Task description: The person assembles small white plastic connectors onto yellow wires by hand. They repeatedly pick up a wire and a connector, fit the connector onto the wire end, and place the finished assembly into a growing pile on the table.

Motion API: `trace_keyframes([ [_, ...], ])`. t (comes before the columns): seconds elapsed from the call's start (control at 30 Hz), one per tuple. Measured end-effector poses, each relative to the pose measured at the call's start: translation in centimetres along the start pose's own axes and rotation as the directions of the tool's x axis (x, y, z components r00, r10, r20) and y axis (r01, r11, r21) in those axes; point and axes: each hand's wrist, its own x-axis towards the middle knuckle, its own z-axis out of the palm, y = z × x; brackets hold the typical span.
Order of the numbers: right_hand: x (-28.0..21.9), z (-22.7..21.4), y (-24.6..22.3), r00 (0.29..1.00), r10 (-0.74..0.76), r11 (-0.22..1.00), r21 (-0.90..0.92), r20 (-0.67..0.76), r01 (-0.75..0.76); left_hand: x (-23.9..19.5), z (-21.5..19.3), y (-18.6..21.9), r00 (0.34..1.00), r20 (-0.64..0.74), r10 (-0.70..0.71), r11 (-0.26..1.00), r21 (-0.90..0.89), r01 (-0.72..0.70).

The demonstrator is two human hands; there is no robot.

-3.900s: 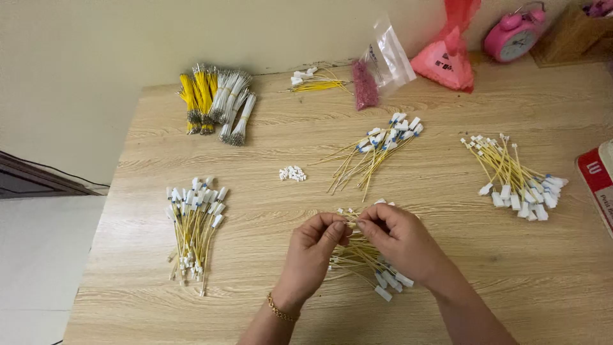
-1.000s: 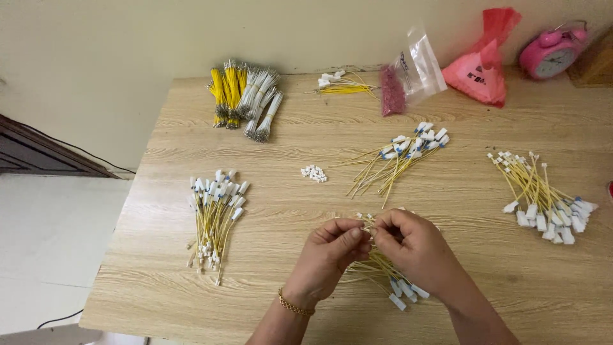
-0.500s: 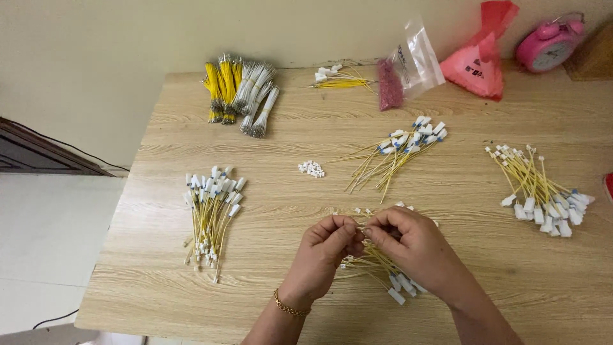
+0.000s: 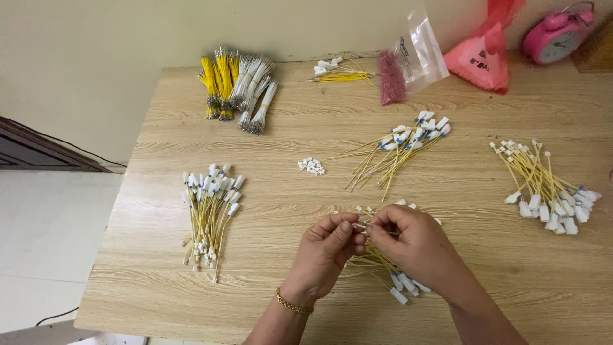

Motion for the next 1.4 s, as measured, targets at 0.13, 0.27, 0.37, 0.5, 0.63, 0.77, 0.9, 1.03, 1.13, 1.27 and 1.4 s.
trace_keyframes([
  [0.13, 0.1, 0.3, 0.4, 0.999, 0.046, 0.999, 0.002, -0.009, -0.046, 0.0, -0.2, -0.3, 1.000, 0.009, -0.002, 1.000, 0.007, 0.002],
  [0.27, 0.2, 0.4, 0.6, 0.998, 0.063, 0.998, -0.002, 0.010, -0.063, -0.1, -0.1, -0.3, 0.999, 0.027, 0.022, 1.000, 0.016, -0.023],
  [0.37, 0.0, 0.1, -0.3, 0.997, 0.079, 0.996, -0.031, 0.016, -0.079, -0.2, 0.0, -0.3, 1.000, 0.010, 0.018, 0.998, 0.057, -0.019],
  [0.5, -0.3, -0.1, -0.6, 0.998, 0.056, 0.998, -0.039, 0.031, -0.055, -0.2, -0.2, -0.6, 0.997, 0.045, 0.065, 0.991, 0.112, -0.069],
  [0.63, -0.3, -0.1, -0.5, 1.000, 0.010, 0.998, -0.062, 0.017, -0.009, -0.2, -0.3, -0.8, 0.997, 0.040, 0.072, 0.990, 0.121, -0.076],
  [0.77, -0.4, -0.2, -0.9, 0.999, 0.036, 0.994, -0.100, 0.006, -0.035, -0.3, 0.0, -0.7, 0.996, 0.020, 0.089, 0.971, 0.223, -0.092],
  [0.9, -0.3, -0.1, -0.6, 0.999, -0.052, 0.990, -0.135, -0.012, 0.050, -0.2, -0.1, -0.8, 0.986, 0.021, 0.168, 0.914, 0.372, -0.164],
  [1.03, 0.0, -0.1, 0.0, 1.000, -0.021, 0.994, -0.110, 0.016, 0.022, 0.1, -0.3, -0.9, 0.983, -0.010, 0.182, 0.887, 0.433, -0.160],
  [1.13, 0.1, -0.1, 0.2, 0.999, 0.040, 0.999, -0.032, 0.015, -0.039, 0.1, 0.0, -1.0, 0.986, -0.024, 0.164, 0.902, 0.409, -0.140],
  [1.27, 0.1, -0.3, 0.2, 0.999, -0.029, 0.999, 0.018, 0.041, 0.028, 0.1, 0.2, -1.3, 0.988, -0.047, 0.149, 0.894, 0.433, -0.114],
  [1.4, 0.5, 0.1, 0.6, 0.997, -0.003, 1.000, 0.018, 0.073, 0.002, 0.5, -0.4, -2.2, 0.975, -0.059, 0.214, 0.835, 0.528, -0.152],
])
